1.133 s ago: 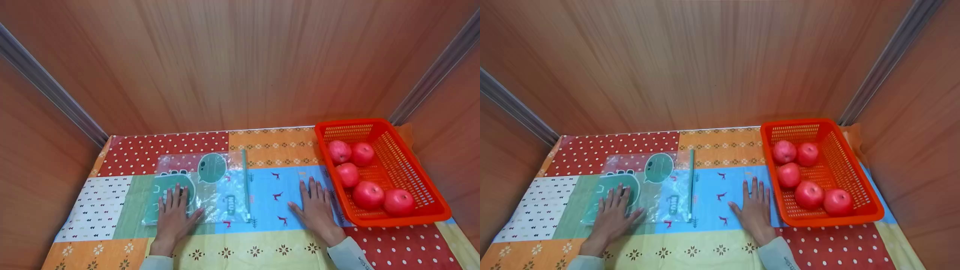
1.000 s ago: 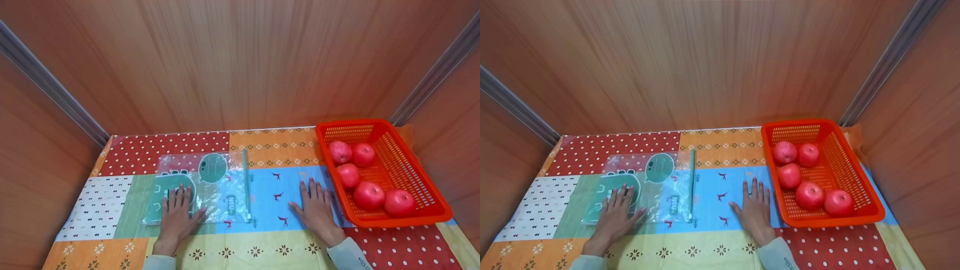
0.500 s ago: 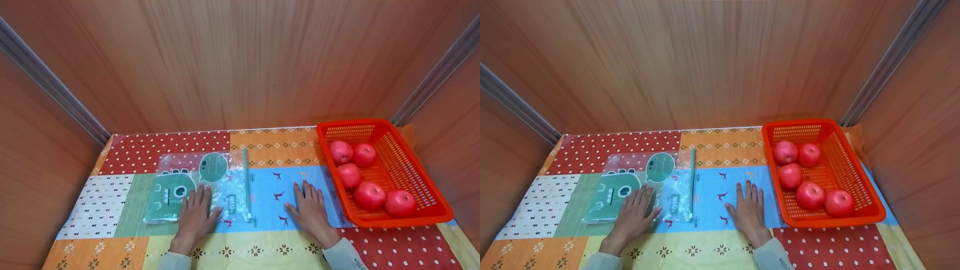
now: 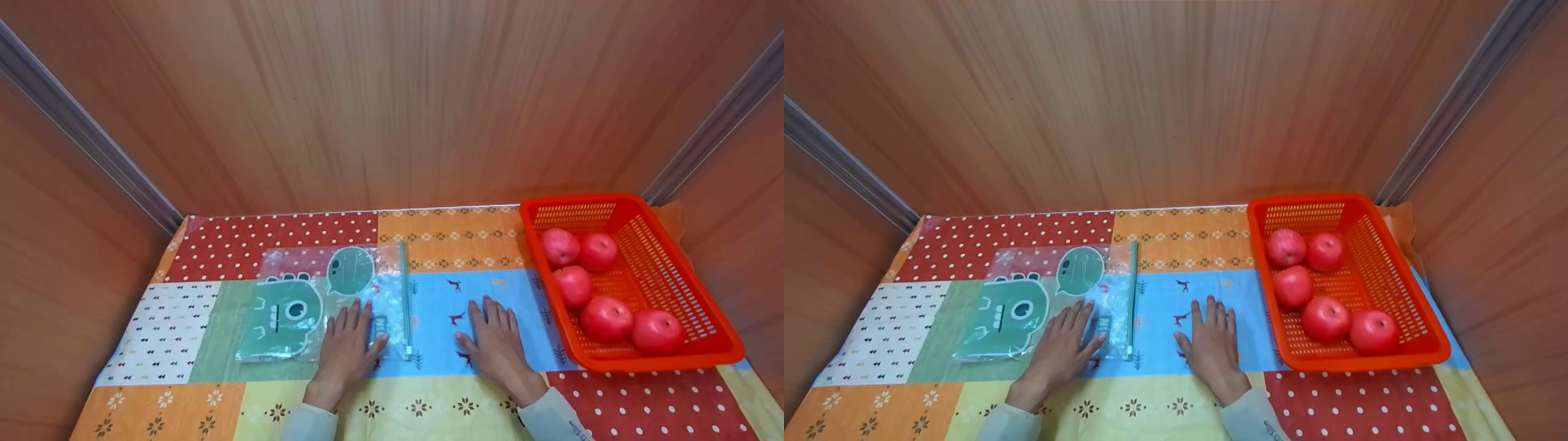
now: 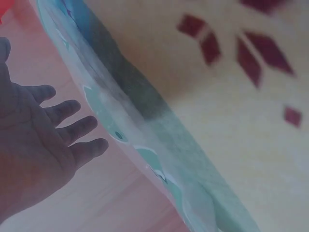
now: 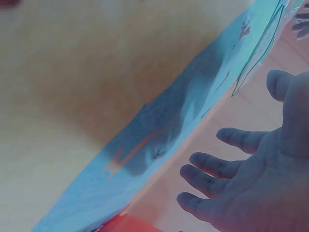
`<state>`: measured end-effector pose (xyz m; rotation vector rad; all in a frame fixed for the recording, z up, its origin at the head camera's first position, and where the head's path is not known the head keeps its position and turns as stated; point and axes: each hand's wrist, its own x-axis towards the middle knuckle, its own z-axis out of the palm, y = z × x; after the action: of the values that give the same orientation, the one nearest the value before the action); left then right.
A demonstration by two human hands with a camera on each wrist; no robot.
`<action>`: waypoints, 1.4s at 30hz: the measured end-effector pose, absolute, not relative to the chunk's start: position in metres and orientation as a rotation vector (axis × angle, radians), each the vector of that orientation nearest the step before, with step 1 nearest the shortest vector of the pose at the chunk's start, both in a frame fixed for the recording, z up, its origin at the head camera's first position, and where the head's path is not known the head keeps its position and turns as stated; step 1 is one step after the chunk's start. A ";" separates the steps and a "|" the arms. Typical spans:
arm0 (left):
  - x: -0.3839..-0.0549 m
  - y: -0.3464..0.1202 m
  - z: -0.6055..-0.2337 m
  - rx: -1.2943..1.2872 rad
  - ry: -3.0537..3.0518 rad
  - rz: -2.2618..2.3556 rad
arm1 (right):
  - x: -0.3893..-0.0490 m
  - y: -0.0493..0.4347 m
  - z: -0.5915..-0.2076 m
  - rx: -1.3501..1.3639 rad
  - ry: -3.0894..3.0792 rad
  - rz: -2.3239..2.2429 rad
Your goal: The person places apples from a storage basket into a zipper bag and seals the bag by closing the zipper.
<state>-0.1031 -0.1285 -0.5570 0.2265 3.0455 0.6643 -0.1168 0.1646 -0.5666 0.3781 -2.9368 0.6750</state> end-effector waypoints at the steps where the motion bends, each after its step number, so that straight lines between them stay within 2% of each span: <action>1: -0.103 -0.126 -0.557 0.229 3.046 0.677 | -0.117 0.163 -0.567 0.379 -2.937 0.674; 42: -0.118 -0.056 -0.566 0.124 3.126 0.486 | -0.115 0.115 -0.572 0.457 -2.905 0.626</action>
<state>-0.1180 -0.0556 -0.5655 0.1236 3.1259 0.4855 -0.1155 0.1149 -0.5723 0.4566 -2.9053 0.6262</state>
